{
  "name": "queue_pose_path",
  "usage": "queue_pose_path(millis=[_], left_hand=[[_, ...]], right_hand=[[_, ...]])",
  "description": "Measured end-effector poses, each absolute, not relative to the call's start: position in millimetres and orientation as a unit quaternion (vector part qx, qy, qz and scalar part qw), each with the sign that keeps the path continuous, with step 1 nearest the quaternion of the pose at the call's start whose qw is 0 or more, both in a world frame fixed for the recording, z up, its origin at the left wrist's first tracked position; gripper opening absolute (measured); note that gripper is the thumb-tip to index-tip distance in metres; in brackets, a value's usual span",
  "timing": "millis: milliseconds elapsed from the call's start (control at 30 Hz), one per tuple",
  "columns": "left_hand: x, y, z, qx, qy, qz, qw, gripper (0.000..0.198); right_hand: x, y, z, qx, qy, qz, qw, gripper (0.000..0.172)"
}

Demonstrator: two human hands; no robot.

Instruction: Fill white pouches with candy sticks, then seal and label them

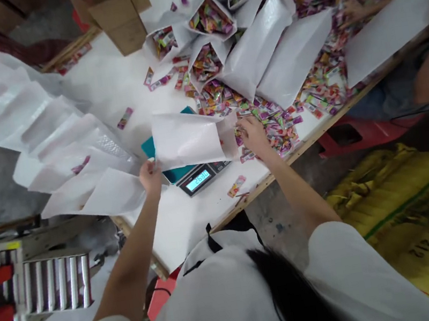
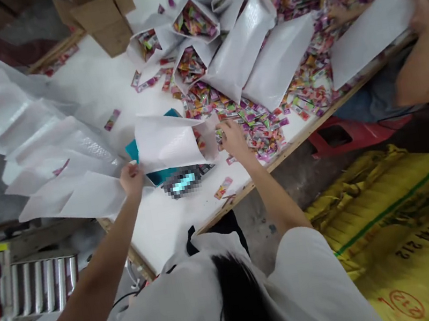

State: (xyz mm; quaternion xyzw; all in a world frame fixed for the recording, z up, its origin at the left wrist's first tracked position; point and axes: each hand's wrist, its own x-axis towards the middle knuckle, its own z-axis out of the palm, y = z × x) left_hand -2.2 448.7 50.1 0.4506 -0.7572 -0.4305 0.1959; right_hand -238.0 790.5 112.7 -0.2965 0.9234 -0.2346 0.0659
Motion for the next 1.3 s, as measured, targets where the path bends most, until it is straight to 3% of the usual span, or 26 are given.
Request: queue_pose_path(millis=[167,300,400,667,933,1033,1133,1200,1300], left_hand=[[7,453,56,0.455,-0.725,-0.459,0.238,0.043],[21,457,63,0.465,-0.715,-0.463,0.242,0.039],[34,461,68,0.474,-0.714,-0.460,0.232,0.036],[60,469,69,0.490,-0.712,-0.461,0.201,0.030],[93,468,57,0.520,-0.704,-0.451,0.175,0.031],[109,470,53,0.538,-0.693,-0.450,0.165,0.029],[117,475,51,0.545,-0.684,-0.457,0.164,0.028],[118,479,51,0.544,-0.679,-0.463,0.168,0.029],[121,480,52,0.542,-0.673,-0.472,0.176,0.031]], right_hand=[[-242,811,85,-0.150,0.961,-0.211,0.098,0.050],[-227,838,47,0.007,0.975,-0.143,0.169,0.074],[-210,856,23,0.031,0.968,-0.103,0.225,0.086],[-211,874,5,0.004,0.970,-0.128,0.206,0.049],[-218,887,58,0.069,0.982,-0.073,0.161,0.048],[-220,865,87,-0.014,0.985,-0.110,0.129,0.048],[-218,815,112,-0.254,0.935,-0.205,0.141,0.046],[-216,779,124,-0.362,0.899,-0.199,0.145,0.046],[-211,743,136,-0.406,0.893,-0.135,0.137,0.040]])
